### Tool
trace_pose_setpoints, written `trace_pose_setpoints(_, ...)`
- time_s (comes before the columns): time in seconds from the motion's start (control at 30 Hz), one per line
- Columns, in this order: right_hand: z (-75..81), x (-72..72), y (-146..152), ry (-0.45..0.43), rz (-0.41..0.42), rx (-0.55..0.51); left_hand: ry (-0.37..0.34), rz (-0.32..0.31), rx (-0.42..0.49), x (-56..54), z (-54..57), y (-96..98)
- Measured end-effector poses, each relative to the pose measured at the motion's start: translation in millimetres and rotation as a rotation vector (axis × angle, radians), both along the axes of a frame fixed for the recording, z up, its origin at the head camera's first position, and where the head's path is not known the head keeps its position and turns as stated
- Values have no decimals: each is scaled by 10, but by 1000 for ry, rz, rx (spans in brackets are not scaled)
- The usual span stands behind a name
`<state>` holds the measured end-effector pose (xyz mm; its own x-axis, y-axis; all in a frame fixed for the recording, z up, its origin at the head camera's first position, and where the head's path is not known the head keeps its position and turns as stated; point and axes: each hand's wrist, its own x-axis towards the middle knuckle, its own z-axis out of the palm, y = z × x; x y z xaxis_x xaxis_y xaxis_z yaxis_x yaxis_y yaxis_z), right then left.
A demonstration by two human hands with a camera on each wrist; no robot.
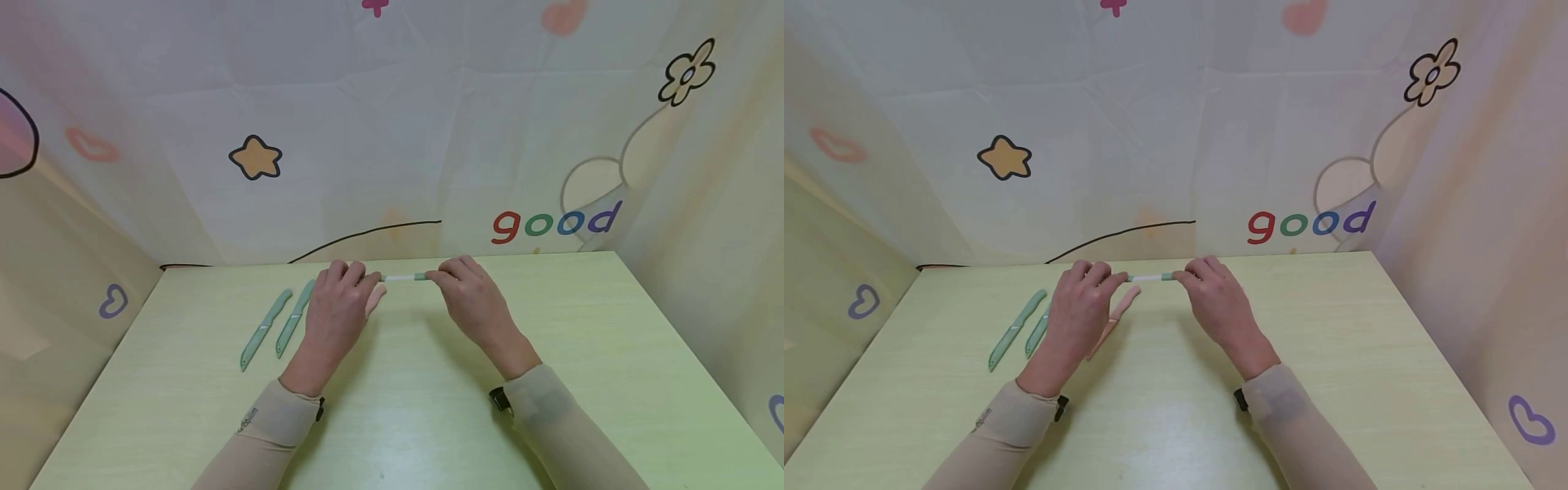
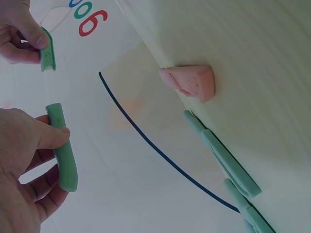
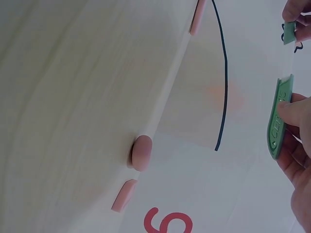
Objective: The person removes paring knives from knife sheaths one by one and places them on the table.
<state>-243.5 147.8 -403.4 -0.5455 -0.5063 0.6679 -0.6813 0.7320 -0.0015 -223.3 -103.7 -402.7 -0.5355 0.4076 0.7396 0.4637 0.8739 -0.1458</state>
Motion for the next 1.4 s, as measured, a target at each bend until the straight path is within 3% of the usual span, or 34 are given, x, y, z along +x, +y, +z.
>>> trace_pose_setpoints(0.83,3,-11,87,-46,-1,-61,-57,3,64,-4,5,-38)
trace_pose_setpoints(1.4,27,-6,145,-139,-27,-217,-80,-3,127,-27,24,-33)
